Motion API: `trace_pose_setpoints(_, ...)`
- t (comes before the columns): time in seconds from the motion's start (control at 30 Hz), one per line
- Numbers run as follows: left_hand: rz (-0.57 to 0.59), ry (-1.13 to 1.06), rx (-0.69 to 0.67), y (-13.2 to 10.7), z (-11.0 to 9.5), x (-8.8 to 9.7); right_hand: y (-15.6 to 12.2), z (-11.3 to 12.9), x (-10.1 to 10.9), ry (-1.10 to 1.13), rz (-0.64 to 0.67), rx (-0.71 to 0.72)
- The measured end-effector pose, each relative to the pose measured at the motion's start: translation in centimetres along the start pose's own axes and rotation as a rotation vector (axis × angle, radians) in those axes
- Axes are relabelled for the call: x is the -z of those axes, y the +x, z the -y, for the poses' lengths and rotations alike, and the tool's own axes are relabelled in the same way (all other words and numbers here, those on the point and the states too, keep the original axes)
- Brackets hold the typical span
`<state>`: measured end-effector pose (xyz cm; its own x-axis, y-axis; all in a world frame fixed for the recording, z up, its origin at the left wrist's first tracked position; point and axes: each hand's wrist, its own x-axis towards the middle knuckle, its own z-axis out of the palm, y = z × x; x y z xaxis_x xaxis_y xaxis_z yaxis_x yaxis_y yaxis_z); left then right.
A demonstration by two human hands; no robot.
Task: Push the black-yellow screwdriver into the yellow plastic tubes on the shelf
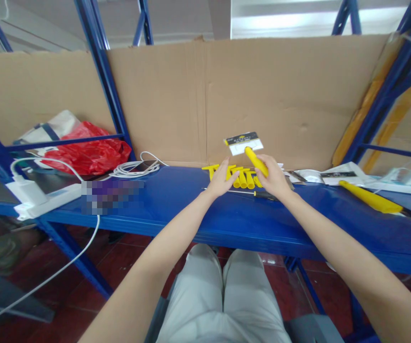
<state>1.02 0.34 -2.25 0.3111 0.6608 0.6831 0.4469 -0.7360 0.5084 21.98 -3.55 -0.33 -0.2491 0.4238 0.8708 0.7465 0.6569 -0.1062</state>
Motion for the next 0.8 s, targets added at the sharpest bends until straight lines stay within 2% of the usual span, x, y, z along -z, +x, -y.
trace_pose_setpoints(0.17,0.041,0.006,-0.018,0.0,-0.9,0.2,-0.8,0.7,-1.6,0.07,0.083,0.105)
trace_pose_setpoints(0.33,-0.112,-0.137,0.095,0.2,-0.9,0.2,-0.9,0.4,-1.6,0.067,0.101,0.098)
trace_pose_setpoints(0.5,-0.286,-0.26,0.227,0.7,0.1,0.1,-0.9,0.4,-1.5,0.056,0.077,0.09)
trace_pose_setpoints(0.7,-0.327,-0.27,0.281,1.5,1.5,-0.2,-1.1,0.2,-1.6,0.029,0.109,0.083)
trace_pose_setpoints(0.8,-0.338,-0.387,0.31,1.7,1.3,-0.3,-1.2,0.0,-1.7,0.022,0.116,0.088)
